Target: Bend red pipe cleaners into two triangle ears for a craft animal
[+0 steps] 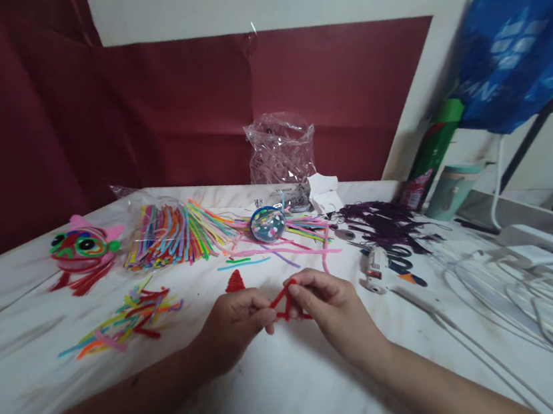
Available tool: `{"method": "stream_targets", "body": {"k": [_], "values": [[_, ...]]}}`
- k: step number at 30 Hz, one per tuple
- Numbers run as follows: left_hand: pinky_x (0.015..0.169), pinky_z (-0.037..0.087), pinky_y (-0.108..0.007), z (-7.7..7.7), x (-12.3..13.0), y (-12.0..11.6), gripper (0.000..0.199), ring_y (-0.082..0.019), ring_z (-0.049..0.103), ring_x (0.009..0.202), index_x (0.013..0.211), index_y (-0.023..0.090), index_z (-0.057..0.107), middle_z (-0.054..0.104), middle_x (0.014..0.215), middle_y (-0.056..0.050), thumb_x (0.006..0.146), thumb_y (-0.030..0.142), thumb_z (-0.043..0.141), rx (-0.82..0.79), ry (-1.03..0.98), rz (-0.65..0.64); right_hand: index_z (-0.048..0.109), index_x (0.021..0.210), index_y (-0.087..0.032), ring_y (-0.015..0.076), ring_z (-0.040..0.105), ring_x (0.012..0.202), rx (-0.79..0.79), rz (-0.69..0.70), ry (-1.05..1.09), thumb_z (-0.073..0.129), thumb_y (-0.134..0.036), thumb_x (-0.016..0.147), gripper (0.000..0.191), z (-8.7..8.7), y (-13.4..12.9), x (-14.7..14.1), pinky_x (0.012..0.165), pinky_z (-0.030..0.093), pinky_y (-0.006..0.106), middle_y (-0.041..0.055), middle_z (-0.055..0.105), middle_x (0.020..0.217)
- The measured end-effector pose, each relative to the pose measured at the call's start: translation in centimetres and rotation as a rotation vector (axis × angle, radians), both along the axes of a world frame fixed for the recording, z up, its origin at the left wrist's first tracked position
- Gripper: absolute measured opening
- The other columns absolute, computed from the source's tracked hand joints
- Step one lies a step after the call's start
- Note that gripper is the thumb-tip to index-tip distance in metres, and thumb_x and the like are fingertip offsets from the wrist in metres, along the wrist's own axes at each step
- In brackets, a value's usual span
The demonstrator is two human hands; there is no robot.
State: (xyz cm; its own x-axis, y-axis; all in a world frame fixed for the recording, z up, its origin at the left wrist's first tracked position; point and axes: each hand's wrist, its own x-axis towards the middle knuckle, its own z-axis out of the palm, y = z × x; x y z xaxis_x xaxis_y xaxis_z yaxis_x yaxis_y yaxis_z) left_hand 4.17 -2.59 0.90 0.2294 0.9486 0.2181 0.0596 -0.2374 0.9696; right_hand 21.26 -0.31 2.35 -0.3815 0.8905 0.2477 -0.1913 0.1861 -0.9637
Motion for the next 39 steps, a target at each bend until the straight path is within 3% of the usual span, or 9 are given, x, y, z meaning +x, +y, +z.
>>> {"method": "stream_targets", "body": {"k": [4, 6, 10, 16, 25, 31, 35, 39], "values": [[0.067, 0.041, -0.029, -0.6, 0.2, 0.3, 0.01, -0.015, 0.058, 0.064, 0.065, 0.015, 0.062, 0.064, 0.063, -0.001, 0.074, 0.022, 0.063, -0.033, -0.246, -0.177, 0.056, 0.075, -0.016, 0.0094, 0.055, 0.051, -0.091, 0.096, 0.108, 0.063, -0.037, 0.075, 0.023, -0.3, 0.1, -0.1, 0.055, 0.044, 0.025, -0.0032, 0.058, 0.053], [0.069, 0.042, -0.03, -0.9, 0.3, 0.5, 0.01, -0.016, 0.058, 0.065, 0.065, 0.015, 0.063, 0.065, 0.064, -0.002, 0.073, 0.022, 0.064, -0.054, -0.305, -0.202, 0.056, 0.076, -0.016, 0.0098, 0.054, 0.05, -0.125, 0.103, 0.148, 0.064, -0.037, 0.074, 0.023, -0.4, 0.2, -0.1, 0.055, 0.045, 0.026, -0.0033, 0.058, 0.053], [0.068, 0.041, -0.029, -1.0, 0.3, 0.5, 0.014, -0.015, 0.057, 0.064, 0.062, 0.014, 0.063, 0.065, 0.061, -0.002, 0.073, 0.023, 0.064, -0.076, -0.261, -0.083, 0.057, 0.076, -0.015, 0.0088, 0.053, 0.049, -0.107, 0.037, 0.117, 0.065, -0.037, 0.073, 0.024, -0.5, 0.3, -0.1, 0.055, 0.042, 0.024, -0.0022, 0.059, 0.053], [0.059, 0.038, -0.025, -0.2, 0.6, 0.2, 0.018, -0.012, 0.052, 0.054, 0.058, 0.014, 0.061, 0.062, 0.054, 0.0, 0.07, 0.026, 0.064, -0.065, -0.022, 0.142, 0.053, 0.077, -0.016, 0.0078, 0.05, 0.043, -0.094, 0.026, 0.04, 0.063, -0.035, 0.075, 0.021, -0.3, 0.8, 0.1, 0.044, 0.035, 0.02, -0.0038, 0.058, 0.048], [0.061, 0.037, -0.026, -1.3, 1.0, 0.4, 0.016, -0.013, 0.054, 0.057, 0.068, 0.015, 0.055, 0.064, 0.058, -0.001, 0.072, 0.029, 0.061, -0.165, -0.122, -0.023, 0.05, 0.075, -0.017, 0.0085, 0.052, 0.044, 0.023, -0.029, -0.057, 0.059, -0.038, 0.074, 0.023, 0.6, 0.1, 0.1, 0.045, 0.039, 0.021, -0.0045, 0.056, 0.051], [0.059, 0.036, -0.025, -1.2, 1.2, 0.2, 0.011, -0.012, 0.052, 0.057, 0.067, 0.015, 0.051, 0.063, 0.058, 0.0, 0.07, 0.021, 0.06, -0.187, -0.081, -0.044, 0.051, 0.075, -0.018, 0.009, 0.051, 0.044, 0.072, -0.064, -0.088, 0.058, -0.038, 0.075, 0.021, 0.2, 0.3, 0.1, 0.044, 0.039, 0.021, -0.0044, 0.054, 0.051], [0.056, 0.034, -0.023, -1.5, 1.6, 0.2, 0.017, -0.01, 0.049, 0.057, 0.061, 0.017, 0.049, 0.057, 0.058, 0.004, 0.06, 0.011, 0.065, -0.18, -0.036, -0.049, 0.051, 0.074, -0.017, 0.0079, 0.049, 0.044, 0.02, -0.059, -0.083, 0.06, -0.039, 0.072, 0.024, -0.4, 0.3, -0.3, 0.044, 0.039, 0.02, -0.0044, 0.054, 0.053], [0.057, 0.033, -0.024, -1.7, 1.7, 0.1, 0.017, -0.011, 0.049, 0.057, 0.058, 0.017, 0.046, 0.057, 0.056, 0.003, 0.062, 0.013, 0.062, -0.153, -0.105, -0.044, 0.05, 0.075, -0.017, 0.0089, 0.052, 0.044, -0.004, -0.016, -0.072, 0.059, -0.039, 0.074, 0.024, -0.4, 0.1, -0.4, 0.045, 0.041, 0.021, -0.0042, 0.055, 0.052]]}}
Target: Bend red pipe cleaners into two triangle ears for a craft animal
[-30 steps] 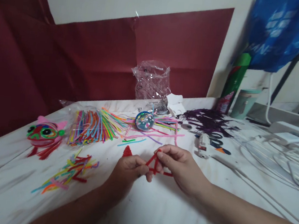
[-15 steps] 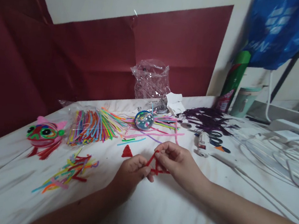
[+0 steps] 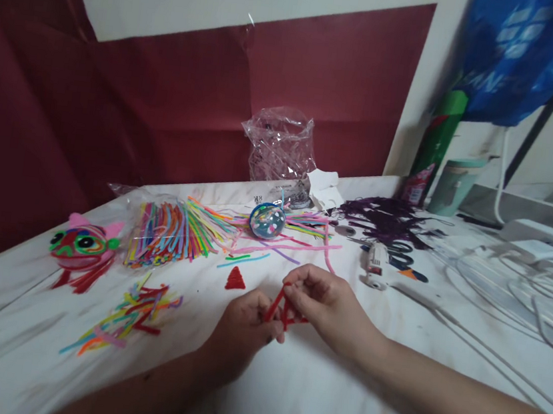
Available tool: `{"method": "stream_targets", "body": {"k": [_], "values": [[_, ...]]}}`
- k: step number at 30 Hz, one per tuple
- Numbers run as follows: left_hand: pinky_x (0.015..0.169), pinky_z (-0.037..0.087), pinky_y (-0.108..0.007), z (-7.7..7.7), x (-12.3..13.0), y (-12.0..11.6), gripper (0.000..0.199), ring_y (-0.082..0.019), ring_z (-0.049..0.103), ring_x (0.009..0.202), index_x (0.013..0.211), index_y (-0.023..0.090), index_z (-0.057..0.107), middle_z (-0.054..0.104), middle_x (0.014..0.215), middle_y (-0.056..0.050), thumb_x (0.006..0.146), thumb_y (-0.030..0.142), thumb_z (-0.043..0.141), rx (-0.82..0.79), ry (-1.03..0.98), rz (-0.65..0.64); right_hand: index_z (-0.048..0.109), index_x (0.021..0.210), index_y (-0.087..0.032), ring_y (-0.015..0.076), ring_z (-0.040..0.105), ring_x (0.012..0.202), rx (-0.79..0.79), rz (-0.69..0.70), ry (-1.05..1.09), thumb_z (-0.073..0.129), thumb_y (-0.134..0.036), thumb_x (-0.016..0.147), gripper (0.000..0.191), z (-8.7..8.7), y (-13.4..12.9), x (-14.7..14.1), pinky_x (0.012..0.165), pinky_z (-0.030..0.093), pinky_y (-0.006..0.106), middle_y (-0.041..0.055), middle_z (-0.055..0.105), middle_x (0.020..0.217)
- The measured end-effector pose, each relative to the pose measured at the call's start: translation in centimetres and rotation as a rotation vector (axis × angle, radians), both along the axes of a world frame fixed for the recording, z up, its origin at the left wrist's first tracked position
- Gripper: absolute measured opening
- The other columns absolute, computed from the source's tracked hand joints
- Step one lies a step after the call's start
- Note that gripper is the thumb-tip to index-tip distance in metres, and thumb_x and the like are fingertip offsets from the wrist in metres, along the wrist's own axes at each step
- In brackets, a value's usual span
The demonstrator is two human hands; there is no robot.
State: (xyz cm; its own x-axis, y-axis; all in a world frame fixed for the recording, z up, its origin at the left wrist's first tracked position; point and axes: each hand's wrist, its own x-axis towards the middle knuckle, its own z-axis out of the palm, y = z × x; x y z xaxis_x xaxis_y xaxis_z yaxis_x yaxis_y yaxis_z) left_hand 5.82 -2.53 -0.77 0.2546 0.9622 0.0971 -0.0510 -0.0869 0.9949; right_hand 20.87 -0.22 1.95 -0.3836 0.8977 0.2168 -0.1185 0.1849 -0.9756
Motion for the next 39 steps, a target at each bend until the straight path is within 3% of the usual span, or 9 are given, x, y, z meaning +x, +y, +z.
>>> {"method": "stream_targets", "body": {"k": [11, 16, 23, 32, 39], "values": [[0.053, 0.034, -0.023, -0.4, 0.4, -0.6, 0.01, -0.011, 0.051, 0.054, 0.063, 0.016, 0.049, 0.058, 0.055, 0.002, 0.06, 0.01, 0.057, -0.119, 0.041, -0.011, 0.05, 0.075, -0.018, 0.0095, 0.052, 0.042, 0.036, 0.034, -0.095, 0.053, -0.033, 0.077, 0.015, -0.5, 0.0, 0.1, 0.042, 0.04, 0.022, -0.0045, 0.053, 0.052], [0.052, 0.033, -0.023, -0.3, 0.7, -0.7, 0.006, -0.009, 0.047, 0.051, 0.063, 0.016, 0.05, 0.053, 0.053, 0.003, 0.065, 0.015, 0.056, -0.109, 0.108, -0.008, 0.053, 0.07, -0.016, 0.0081, 0.045, 0.045, 0.023, -0.033, -0.133, 0.061, -0.037, 0.07, 0.022, -0.9, 0.7, 0.2, 0.044, 0.037, 0.022, -0.004, 0.05, 0.053], [0.055, 0.038, -0.025, -0.2, 0.3, -0.3, 0.008, -0.01, 0.05, 0.051, 0.061, 0.015, 0.051, 0.058, 0.057, 0.0, 0.067, 0.018, 0.054, -0.108, 0.059, 0.012, 0.051, 0.075, -0.017, 0.0077, 0.044, 0.045, -0.037, -0.004, -0.108, 0.062, -0.044, 0.069, 0.03, -1.0, 1.0, 0.2, 0.045, 0.036, 0.022, -0.0046, 0.049, 0.056], [0.054, 0.033, -0.023, -0.6, -0.1, 0.2, 0.009, -0.01, 0.046, 0.052, 0.06, 0.016, 0.051, 0.056, 0.053, 0.003, 0.063, 0.013, 0.059, -0.098, 0.098, 0.02, 0.05, 0.08, -0.018, 0.0091, 0.044, 0.048, 0.082, -0.041, -0.166, 0.054, -0.038, 0.077, 0.021, -1.4, 1.2, 0.3, 0.047, 0.037, 0.023, -0.0043, 0.048, 0.059], [0.058, 0.038, -0.025, -0.2, -0.1, 0.2, 0.013, -0.011, 0.052, 0.052, 0.056, 0.017, 0.048, 0.063, 0.052, 0.001, 0.063, 0.015, 0.06, -0.103, 0.095, 0.084, 0.052, 0.081, -0.018, 0.0093, 0.046, 0.05, 0.128, -0.07, -0.187, 0.053, -0.031, 0.078, 0.013, -1.5, 1.1, 0.4, 0.048, 0.038, 0.023, -0.004, 0.047, 0.061]]}}
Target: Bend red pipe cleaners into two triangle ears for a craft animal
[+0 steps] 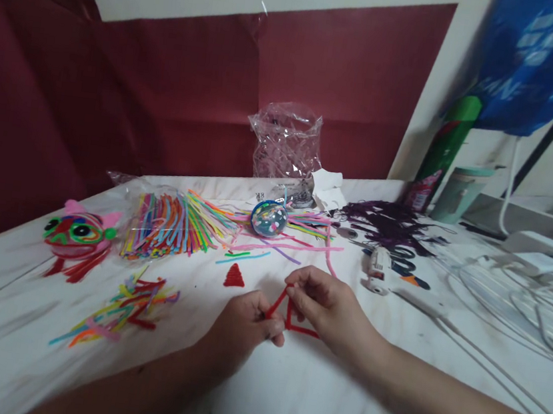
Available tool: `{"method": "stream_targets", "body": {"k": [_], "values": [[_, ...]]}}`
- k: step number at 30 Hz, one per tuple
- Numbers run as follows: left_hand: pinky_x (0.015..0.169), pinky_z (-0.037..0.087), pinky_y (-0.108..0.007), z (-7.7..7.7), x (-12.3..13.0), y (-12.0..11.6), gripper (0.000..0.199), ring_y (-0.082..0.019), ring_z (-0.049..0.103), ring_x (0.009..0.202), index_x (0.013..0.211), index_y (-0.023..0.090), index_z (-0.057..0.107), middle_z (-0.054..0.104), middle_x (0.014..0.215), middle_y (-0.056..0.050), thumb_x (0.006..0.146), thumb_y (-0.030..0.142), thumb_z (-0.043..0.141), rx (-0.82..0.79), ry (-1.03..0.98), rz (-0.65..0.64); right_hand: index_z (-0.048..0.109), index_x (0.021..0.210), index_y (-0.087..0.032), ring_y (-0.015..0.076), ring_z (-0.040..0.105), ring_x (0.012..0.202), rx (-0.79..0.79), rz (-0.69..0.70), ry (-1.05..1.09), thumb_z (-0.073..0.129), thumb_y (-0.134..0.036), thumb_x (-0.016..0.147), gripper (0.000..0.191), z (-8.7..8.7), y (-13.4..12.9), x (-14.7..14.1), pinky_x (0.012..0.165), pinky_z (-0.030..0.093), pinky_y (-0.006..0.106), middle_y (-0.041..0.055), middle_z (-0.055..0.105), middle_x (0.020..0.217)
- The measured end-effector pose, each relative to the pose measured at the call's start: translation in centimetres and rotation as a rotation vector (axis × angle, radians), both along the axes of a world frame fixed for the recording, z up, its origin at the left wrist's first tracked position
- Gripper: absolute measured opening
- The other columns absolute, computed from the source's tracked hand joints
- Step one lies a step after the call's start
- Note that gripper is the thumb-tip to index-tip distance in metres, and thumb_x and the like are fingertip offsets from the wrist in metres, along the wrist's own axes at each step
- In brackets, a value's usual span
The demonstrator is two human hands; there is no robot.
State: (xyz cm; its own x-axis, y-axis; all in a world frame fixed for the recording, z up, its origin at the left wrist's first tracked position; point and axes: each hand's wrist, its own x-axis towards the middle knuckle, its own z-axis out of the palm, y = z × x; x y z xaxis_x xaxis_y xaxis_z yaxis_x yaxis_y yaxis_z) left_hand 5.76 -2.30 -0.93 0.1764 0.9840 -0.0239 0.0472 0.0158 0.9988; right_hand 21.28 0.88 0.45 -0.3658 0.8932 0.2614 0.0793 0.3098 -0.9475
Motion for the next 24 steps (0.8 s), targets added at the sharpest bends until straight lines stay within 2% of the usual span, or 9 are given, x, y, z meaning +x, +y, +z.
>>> {"method": "stream_targets", "body": {"k": [5, 11, 19, 24], "values": [[0.056, 0.041, -0.027, 0.43, 0.25, -0.19, 0.016, -0.013, 0.057, 0.05, 0.057, 0.017, 0.047, 0.065, 0.051, -0.001, 0.061, 0.018, 0.062, -0.072, -0.03, -0.017, 0.052, 0.083, -0.019, 0.0098, 0.048, 0.051, 0.043, -0.021, -0.032, 0.05, -0.026, 0.08, 0.008, -0.15, -0.11, 0.07, 0.05, 0.04, 0.023, -0.0033, 0.049, 0.062], [0.054, 0.041, -0.026, 0.23, 0.23, -0.21, 0.019, -0.013, 0.058, 0.049, 0.055, 0.017, 0.045, 0.065, 0.05, 0.0, 0.058, 0.013, 0.063, -0.051, -0.011, 0.001, 0.052, 0.084, -0.019, 0.0107, 0.049, 0.052, 0.12, -0.045, -0.112, 0.046, -0.023, 0.082, 0.007, -0.38, -0.24, 0.08, 0.05, 0.04, 0.023, -0.0023, 0.051, 0.062], [0.052, 0.047, -0.027, -0.05, 0.06, -0.17, 0.016, -0.014, 0.06, 0.048, 0.059, 0.016, 0.044, 0.066, 0.05, -0.002, 0.064, 0.015, 0.06, -0.067, -0.115, 0.023, 0.052, 0.083, -0.019, 0.0097, 0.044, 0.054, 0.211, -0.103, -0.157, 0.045, -0.019, 0.081, 0.008, -0.03, -0.39, 0.1, 0.051, 0.038, 0.022, -0.0024, 0.051, 0.063], [0.053, 0.049, -0.028, 0.2, 0.53, -0.21, 0.015, -0.015, 0.063, 0.048, 0.063, 0.017, 0.043, 0.065, 0.048, 0.0, 0.06, 0.006, 0.053, -0.123, -0.129, 0.0, 0.051, 0.082, -0.019, 0.0099, 0.046, 0.054, 0.216, -0.095, -0.151, 0.044, -0.019, 0.081, 0.007, -0.25, -0.41, 0.06, 0.05, 0.039, 0.022, -0.0025, 0.051, 0.062]]}}
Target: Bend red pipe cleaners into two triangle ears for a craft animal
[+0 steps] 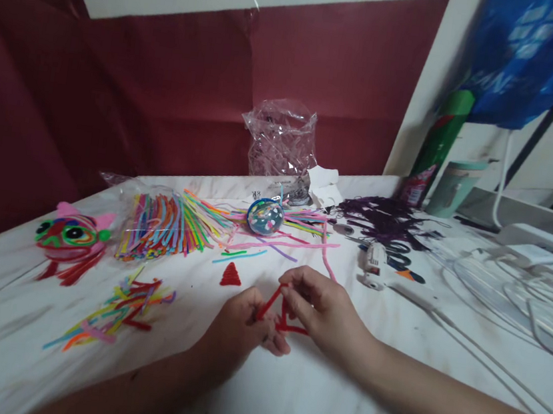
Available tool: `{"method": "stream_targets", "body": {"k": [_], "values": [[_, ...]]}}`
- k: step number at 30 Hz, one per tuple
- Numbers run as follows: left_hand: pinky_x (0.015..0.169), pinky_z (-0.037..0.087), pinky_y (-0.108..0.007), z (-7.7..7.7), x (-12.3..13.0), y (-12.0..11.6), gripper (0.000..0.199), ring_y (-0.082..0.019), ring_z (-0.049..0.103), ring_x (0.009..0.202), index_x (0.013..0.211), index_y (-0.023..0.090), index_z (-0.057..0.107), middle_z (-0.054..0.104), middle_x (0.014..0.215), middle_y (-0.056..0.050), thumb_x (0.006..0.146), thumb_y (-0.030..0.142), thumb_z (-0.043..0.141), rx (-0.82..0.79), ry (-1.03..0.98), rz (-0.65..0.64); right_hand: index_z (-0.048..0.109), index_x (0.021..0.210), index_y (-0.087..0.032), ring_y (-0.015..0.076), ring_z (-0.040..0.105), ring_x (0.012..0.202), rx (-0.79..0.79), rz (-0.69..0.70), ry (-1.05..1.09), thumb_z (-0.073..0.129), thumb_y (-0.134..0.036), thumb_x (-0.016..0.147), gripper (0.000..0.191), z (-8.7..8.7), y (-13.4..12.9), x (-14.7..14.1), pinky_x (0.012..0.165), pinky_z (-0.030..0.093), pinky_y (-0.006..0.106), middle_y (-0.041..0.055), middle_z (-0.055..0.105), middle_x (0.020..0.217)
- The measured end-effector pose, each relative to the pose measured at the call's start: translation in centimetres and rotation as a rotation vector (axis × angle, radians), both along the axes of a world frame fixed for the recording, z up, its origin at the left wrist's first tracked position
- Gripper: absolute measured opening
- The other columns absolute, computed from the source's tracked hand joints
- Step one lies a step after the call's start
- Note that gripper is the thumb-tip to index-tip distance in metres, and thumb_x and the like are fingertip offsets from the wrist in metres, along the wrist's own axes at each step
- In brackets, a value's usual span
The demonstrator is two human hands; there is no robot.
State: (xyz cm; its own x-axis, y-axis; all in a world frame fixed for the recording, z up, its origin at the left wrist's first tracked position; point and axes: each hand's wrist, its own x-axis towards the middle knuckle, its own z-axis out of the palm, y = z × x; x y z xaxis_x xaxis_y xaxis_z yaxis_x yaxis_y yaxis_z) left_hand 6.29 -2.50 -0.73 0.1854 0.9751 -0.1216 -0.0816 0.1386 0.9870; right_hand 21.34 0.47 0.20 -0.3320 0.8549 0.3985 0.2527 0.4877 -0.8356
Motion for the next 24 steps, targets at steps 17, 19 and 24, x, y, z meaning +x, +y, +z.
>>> {"method": "stream_targets", "body": {"k": [17, 19, 24], "values": [[0.053, 0.047, -0.025, 0.1, -0.09, -0.1, 0.009, -0.013, 0.06, 0.047, 0.063, 0.015, 0.049, 0.066, 0.049, -0.001, 0.062, 0.01, 0.057, 0.007, 0.005, 0.009, 0.05, 0.08, -0.02, 0.011, 0.05, 0.052, -0.02, 0.01, 0.018, 0.044, -0.021, 0.081, 0.006, 0.34, 0.0, 0.11, 0.051, 0.042, 0.024, -0.0025, 0.051, 0.061], [0.054, 0.048, -0.025, 0.01, -0.12, -0.16, 0.011, -0.013, 0.061, 0.049, 0.063, 0.015, 0.049, 0.066, 0.051, -0.001, 0.062, 0.009, 0.058, 0.012, 0.017, 0.007, 0.05, 0.08, -0.02, 0.011, 0.05, 0.053, -0.003, 0.0, 0.001, 0.044, -0.02, 0.081, 0.006, 0.27, -0.02, 0.1, 0.051, 0.041, 0.023, -0.0022, 0.051, 0.062], [0.055, 0.049, -0.027, -0.45, -0.15, -0.07, 0.015, -0.014, 0.063, 0.05, 0.063, 0.016, 0.046, 0.066, 0.052, 0.0, 0.06, 0.004, 0.053, 0.009, -0.032, 0.024, 0.05, 0.081, -0.02, 0.0109, 0.05, 0.055, 0.023, -0.004, -0.017, 0.043, -0.02, 0.082, 0.007, 0.19, -0.25, 0.11, 0.052, 0.042, 0.023, -0.0012, 0.054, 0.064]]}}
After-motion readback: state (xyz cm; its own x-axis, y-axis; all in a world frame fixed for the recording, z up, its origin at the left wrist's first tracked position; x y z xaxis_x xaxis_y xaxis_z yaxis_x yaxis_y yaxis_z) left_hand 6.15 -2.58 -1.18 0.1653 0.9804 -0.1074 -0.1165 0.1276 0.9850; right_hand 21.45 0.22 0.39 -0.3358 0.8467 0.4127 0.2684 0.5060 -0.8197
